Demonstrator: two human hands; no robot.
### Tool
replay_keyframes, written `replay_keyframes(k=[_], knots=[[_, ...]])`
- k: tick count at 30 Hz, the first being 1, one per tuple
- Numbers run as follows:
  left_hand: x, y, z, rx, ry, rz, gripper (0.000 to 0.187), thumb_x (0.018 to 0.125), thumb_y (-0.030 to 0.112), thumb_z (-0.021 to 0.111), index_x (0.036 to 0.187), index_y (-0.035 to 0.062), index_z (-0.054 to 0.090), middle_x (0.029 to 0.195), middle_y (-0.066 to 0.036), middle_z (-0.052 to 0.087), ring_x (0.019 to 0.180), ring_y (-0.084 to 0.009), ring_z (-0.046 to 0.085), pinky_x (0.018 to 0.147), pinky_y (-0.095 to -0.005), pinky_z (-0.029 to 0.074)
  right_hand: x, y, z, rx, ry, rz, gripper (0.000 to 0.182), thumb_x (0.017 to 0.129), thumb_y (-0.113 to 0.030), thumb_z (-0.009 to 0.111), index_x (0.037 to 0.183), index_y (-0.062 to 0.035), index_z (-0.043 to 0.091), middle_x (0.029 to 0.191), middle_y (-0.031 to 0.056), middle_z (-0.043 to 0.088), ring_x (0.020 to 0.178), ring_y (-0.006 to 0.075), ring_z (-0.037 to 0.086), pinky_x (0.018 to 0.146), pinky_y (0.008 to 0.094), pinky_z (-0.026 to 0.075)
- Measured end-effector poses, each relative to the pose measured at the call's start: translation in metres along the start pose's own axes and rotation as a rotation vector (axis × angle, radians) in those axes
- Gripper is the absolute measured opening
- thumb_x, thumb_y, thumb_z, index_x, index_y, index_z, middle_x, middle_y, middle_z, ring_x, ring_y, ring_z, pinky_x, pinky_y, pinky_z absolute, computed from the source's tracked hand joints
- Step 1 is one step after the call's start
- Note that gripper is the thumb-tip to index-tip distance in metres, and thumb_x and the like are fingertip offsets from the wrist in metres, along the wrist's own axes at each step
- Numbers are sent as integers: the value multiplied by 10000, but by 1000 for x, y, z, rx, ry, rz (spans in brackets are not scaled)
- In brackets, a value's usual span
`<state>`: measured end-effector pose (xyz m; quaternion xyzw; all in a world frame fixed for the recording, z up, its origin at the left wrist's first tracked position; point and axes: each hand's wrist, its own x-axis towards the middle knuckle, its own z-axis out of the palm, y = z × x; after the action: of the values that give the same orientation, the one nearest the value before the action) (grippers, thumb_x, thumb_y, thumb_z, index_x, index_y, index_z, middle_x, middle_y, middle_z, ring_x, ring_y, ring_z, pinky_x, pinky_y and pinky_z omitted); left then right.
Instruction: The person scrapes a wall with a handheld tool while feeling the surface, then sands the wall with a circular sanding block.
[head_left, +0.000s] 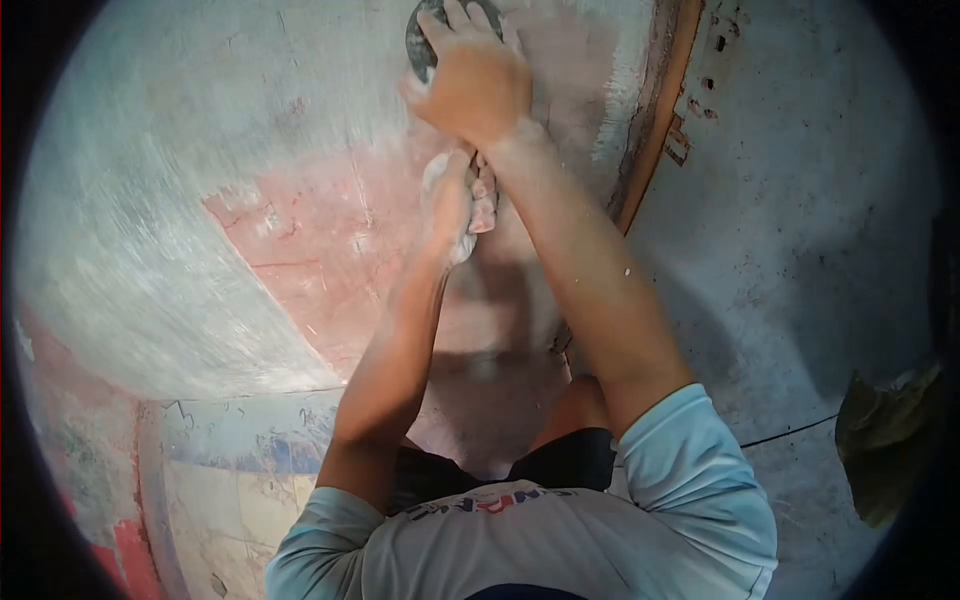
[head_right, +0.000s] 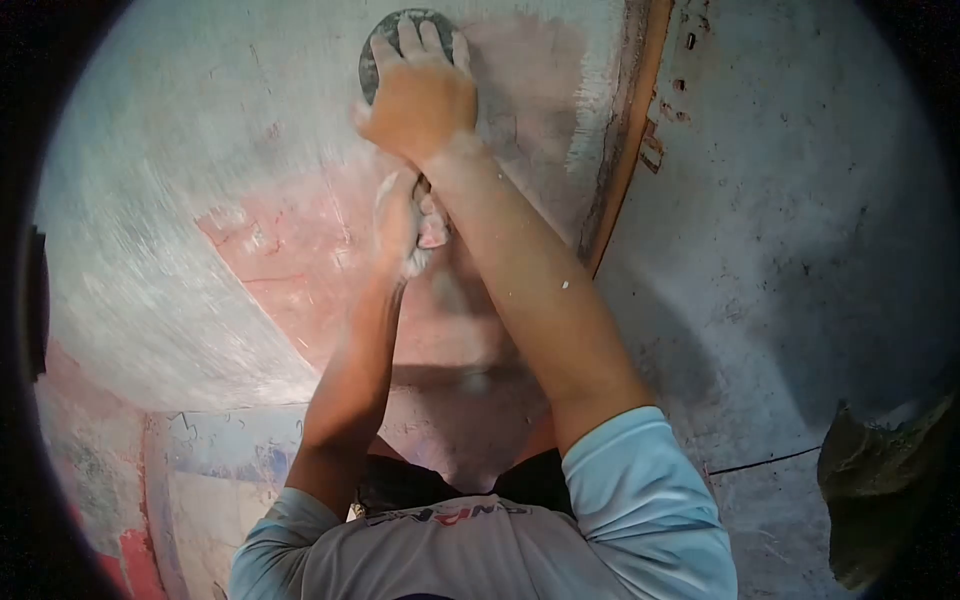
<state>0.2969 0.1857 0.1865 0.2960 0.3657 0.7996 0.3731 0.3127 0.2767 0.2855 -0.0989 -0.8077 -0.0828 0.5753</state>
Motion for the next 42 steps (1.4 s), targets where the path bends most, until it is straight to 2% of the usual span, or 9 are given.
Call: replay_keyframes(k=[8,13,15,16,19,22,31,38,42], knots=[[-23,-157,-85,81,68,-18,363,1123,347,496,889,106,631,671,-8,584,502,-102,528,414,-290,393,-140,-8,17,43,-88,8,611,850,-334,739,1404,-86,667,1524,196,580,1434,387,518,1234,584,327],[38,-91,-49,141,114,225,364,1127,359,496,867,119,584,632,13,507,439,-112,444,379,-297,321,-30,0,-4,33,-54,18,643,846,-380,727,1422,-104,655,1489,177,624,1423,364,540,1218,538,368],[19,5,-32,-19,-377,-70,297,1121,355,513,965,114,590,735,2,543,594,-119,538,532,-307,441,-3,0,-14,60,-152,71,639,848,-382,725,1420,-106,656,1491,172,625,1424,362,542,1215,537,374],[10,9,-7,86,-173,-1,310,1122,362,506,953,114,586,671,7,517,496,-117,464,452,-312,388,2,0,-13,9,-63,20,624,844,-405,738,1378,-91,661,1461,143,632,1392,329,562,1192,547,401],[48,-101,-47,352,239,300,368,1126,349,473,812,165,528,625,13,497,424,-100,424,358,-305,288,-37,3,3,33,-8,-43,639,838,-357,735,1418,-99,656,1493,174,623,1414,372,549,1210,549,380],[7,-197,-114,257,154,132,391,1137,396,461,843,174,592,620,14,517,436,-100,465,363,-299,331,-124,-4,24,50,-66,-24,678,839,-340,742,1453,-74,631,1560,183,557,1466,378,495,1249,572,316],[6,-12,-1,244,104,135,397,1144,399,449,826,186,557,645,26,538,449,-91,468,388,-286,319,2,-2,-17,19,-134,3,707,849,-447,760,1429,-67,626,1494,139,608,1412,323,548,1225,499,374],[-28,-147,-89,164,114,26,459,1143,422,438,821,126,577,597,-10,521,417,-122,481,366,-308,358,-128,-8,26,64,-157,6,756,855,-398,732,1518,-71,572,1622,186,490,1547,350,397,1283,589,249],[-21,-111,-59,247,152,122,444,1138,416,450,826,126,575,596,-12,525,427,-123,497,366,-302,361,-117,-6,25,74,-158,8,735,866,-421,715,1499,-69,591,1621,187,495,1533,358,421,1281,581,258]])
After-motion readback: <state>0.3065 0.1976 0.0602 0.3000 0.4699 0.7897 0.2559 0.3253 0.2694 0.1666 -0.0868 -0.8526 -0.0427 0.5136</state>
